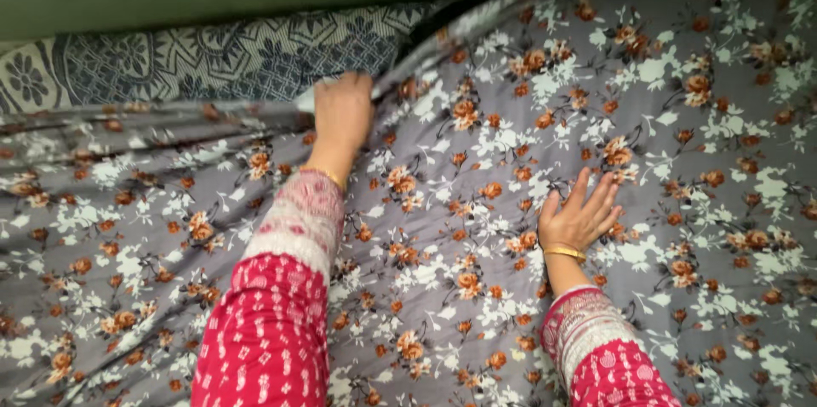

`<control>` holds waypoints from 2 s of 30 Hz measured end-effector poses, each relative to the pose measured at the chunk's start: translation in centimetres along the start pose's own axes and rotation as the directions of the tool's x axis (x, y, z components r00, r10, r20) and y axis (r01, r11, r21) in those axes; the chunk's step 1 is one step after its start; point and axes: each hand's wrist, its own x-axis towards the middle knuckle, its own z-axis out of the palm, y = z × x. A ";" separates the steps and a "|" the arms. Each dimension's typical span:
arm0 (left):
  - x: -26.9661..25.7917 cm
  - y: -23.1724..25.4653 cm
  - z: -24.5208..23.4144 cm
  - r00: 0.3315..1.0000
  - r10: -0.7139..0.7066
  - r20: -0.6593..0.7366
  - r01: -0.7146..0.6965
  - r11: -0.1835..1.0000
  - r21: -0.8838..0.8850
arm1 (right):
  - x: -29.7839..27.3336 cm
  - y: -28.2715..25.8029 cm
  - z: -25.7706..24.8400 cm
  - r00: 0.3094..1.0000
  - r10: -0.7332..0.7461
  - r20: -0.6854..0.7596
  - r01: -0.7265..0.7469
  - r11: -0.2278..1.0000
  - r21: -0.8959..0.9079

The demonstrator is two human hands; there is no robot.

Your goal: The person folds a large blanket on a bed and then moves a pillow and other small items across the mattress before tucking in the bedsheet by hand.

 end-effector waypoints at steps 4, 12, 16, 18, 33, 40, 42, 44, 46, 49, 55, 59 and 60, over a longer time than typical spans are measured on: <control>-1.4 -1.2 0.6 0.998 -0.051 -0.047 0.047 0.995 -0.086 | -0.6 0.2 -0.5 0.996 0.042 0.081 -0.044 0.999 0.028; 8.4 -8.2 -3.3 0.970 -0.240 0.034 0.240 0.971 -0.005 | -0.2 0.1 -0.8 0.995 0.048 0.084 -0.049 0.999 0.015; 11.4 -9.1 -2.3 0.908 -0.361 -0.213 0.329 0.928 -0.173 | 0.2 0.0 -0.8 0.996 0.047 0.082 -0.049 0.998 0.030; 10.8 -8.5 1.0 0.841 -0.394 -0.371 0.303 0.911 -0.279 | 0.0 0.3 -0.6 0.996 0.038 0.078 -0.040 0.999 0.021; -4.4 -4.6 -5.1 0.970 0.072 -0.231 -0.064 0.997 0.045 | 0.2 -0.2 -1.1 0.996 0.040 0.082 -0.045 0.997 0.055; -3.8 -7.6 -6.2 0.992 -0.099 0.076 0.113 0.971 -0.210 | 0.2 -0.4 -1.3 0.997 0.032 0.075 -0.036 0.998 0.054; -2.5 -8.2 -7.0 0.981 -0.108 0.162 0.126 0.986 -0.106 | 0.1 -0.4 -1.3 0.997 0.031 0.074 -0.034 0.999 0.042; -1.1 -8.9 -7.1 0.961 -0.126 0.245 0.130 0.991 -0.001 | 0.2 -0.4 -1.4 0.996 0.039 0.085 -0.045 0.997 0.068; -0.2 -10.0 -6.4 0.781 -0.330 0.530 0.269 0.944 0.191 | 0.2 -0.5 -1.3 0.995 0.044 0.086 -0.050 0.996 0.073; -0.6 -10.8 -4.5 0.872 -0.220 0.437 0.111 0.959 0.261 | 0.5 -0.5 -1.1 0.997 0.031 0.071 -0.035 0.998 0.060; -2.3 -10.0 -7.3 0.731 -0.252 0.635 0.359 0.932 -0.043 | 0.2 0.0 -0.7 0.997 0.033 0.065 -0.037 0.998 0.059; -2.8 -7.6 -9.0 0.609 -0.190 0.770 0.235 0.970 0.053 | 0.2 -0.2 -1.1 0.998 0.026 0.055 -0.028 0.999 0.042; -2.9 -7.0 -9.1 0.600 -0.229 0.767 0.199 0.971 0.134 | 0.1 -0.3 -1.2 0.998 0.023 0.056 -0.026 0.999 0.047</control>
